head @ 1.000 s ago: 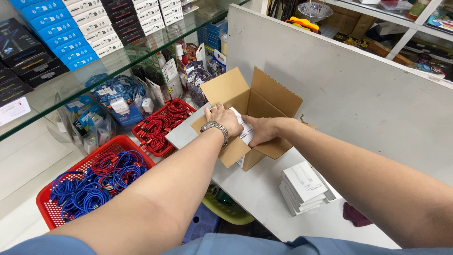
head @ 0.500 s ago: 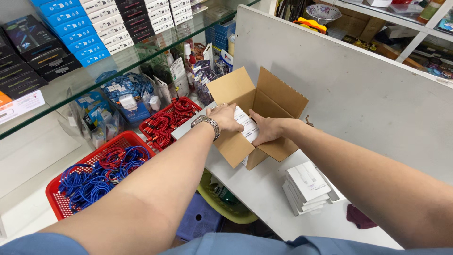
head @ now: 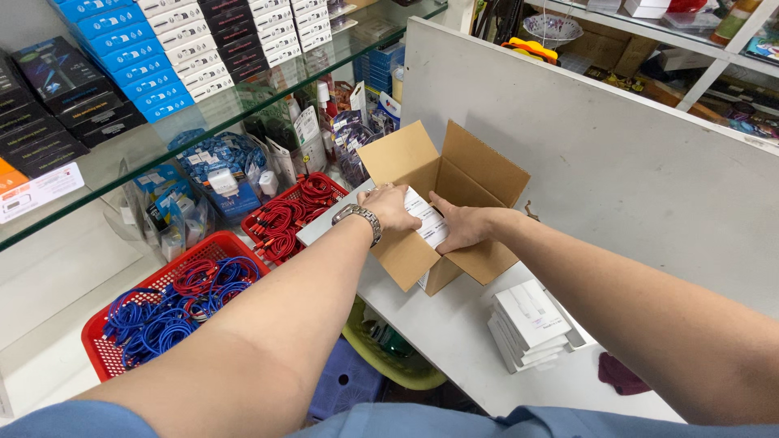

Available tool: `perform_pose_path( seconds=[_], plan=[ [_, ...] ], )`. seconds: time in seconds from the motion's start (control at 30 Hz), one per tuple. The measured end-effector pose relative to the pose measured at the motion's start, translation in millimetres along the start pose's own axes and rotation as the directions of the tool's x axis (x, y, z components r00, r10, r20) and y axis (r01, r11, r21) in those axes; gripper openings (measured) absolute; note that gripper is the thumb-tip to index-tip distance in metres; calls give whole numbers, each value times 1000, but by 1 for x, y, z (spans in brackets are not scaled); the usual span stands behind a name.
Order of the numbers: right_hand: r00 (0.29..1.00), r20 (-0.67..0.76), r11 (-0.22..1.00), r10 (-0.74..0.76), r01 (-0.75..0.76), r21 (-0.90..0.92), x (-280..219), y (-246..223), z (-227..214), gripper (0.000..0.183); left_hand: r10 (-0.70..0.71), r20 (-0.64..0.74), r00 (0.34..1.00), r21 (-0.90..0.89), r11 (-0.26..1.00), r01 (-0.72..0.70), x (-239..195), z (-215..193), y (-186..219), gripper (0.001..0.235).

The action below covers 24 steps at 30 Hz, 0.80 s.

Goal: The person unpacks small white boxes from a cardboard carton, wipes each with a maroon cloth, and places them into a second cardboard box. The person repeats this process for multiple units, stacking them neatly inside the second box.

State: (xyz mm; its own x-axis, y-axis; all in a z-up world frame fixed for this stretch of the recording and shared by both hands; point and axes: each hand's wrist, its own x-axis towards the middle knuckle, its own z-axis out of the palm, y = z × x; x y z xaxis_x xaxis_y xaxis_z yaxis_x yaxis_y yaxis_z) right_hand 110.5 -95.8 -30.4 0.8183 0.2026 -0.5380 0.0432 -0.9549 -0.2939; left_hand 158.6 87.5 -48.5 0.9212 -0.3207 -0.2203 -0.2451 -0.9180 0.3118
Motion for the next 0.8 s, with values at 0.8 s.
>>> perform_pose_path(
  seconds=[0.8],
  plan=[
    [984,-173,960,41,9,281,5,12,9,83,-29,-328,944,-369,924,-100,-4,19,-15,45]
  ],
)
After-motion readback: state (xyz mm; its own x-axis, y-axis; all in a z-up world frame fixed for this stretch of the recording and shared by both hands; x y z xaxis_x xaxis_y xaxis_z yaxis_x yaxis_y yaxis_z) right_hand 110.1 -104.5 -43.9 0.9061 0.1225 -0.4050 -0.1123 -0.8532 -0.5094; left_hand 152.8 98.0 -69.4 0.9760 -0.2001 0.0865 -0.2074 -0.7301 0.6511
